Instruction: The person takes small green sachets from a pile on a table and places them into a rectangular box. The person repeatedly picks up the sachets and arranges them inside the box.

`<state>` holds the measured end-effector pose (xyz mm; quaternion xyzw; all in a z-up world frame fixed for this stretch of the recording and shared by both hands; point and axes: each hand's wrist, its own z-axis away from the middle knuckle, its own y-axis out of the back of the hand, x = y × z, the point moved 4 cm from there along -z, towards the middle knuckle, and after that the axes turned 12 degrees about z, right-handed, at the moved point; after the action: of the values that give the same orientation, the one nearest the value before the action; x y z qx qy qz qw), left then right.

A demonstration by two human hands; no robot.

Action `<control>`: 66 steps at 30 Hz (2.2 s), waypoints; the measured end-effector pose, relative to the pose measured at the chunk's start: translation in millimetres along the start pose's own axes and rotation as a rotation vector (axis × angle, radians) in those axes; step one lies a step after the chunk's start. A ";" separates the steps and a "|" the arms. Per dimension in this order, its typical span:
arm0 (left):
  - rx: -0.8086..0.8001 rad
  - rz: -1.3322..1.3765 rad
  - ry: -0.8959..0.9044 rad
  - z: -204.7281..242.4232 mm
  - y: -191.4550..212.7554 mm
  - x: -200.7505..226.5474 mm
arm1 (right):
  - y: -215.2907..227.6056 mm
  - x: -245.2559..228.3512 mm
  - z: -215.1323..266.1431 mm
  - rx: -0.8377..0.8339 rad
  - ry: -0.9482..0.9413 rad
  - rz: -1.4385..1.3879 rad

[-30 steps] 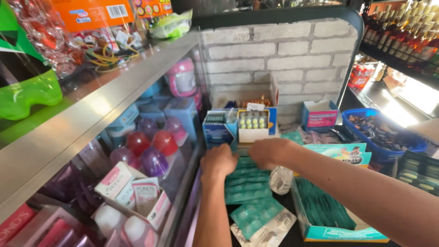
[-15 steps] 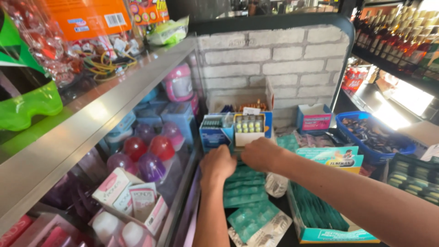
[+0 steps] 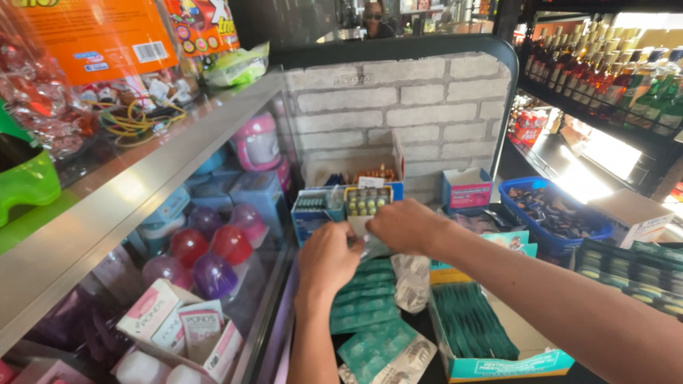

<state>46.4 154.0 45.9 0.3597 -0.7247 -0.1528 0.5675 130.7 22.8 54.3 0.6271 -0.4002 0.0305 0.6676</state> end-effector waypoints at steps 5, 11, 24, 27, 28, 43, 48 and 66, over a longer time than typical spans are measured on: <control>0.218 0.137 -0.395 14.0 -0.6 53.2 | 61.2 28.6 34.8 0.310 -0.066 -0.205; 0.396 0.395 -0.749 40.8 -9.6 92.3 | 120.8 46.6 104.9 0.619 -0.264 -0.476; 0.068 0.489 -1.091 85.7 -77.4 144.6 | 63.6 33.4 219.1 0.277 -0.656 -0.952; -0.143 0.517 -1.158 89.2 -76.7 155.6 | 56.2 41.7 235.6 0.362 -0.632 -0.845; -0.148 0.517 -1.159 87.5 -79.6 153.0 | 56.2 43.2 240.1 0.363 -0.637 -0.846; -0.428 0.301 -0.926 63.3 -115.1 124.7 | -4.3 14.6 236.6 -0.050 -0.525 -0.441; -0.502 0.264 -0.848 62.4 -117.8 118.5 | -49.0 1.9 231.8 0.081 -0.380 -0.480; -0.531 0.288 -0.796 54.9 -122.0 103.1 | -30.8 7.7 219.5 -0.149 -0.396 -0.683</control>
<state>27.6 -12.6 25.6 0.0128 -0.8634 -0.3777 0.3343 43.9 -176.4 10.2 0.6679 -0.2905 -0.3436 0.5929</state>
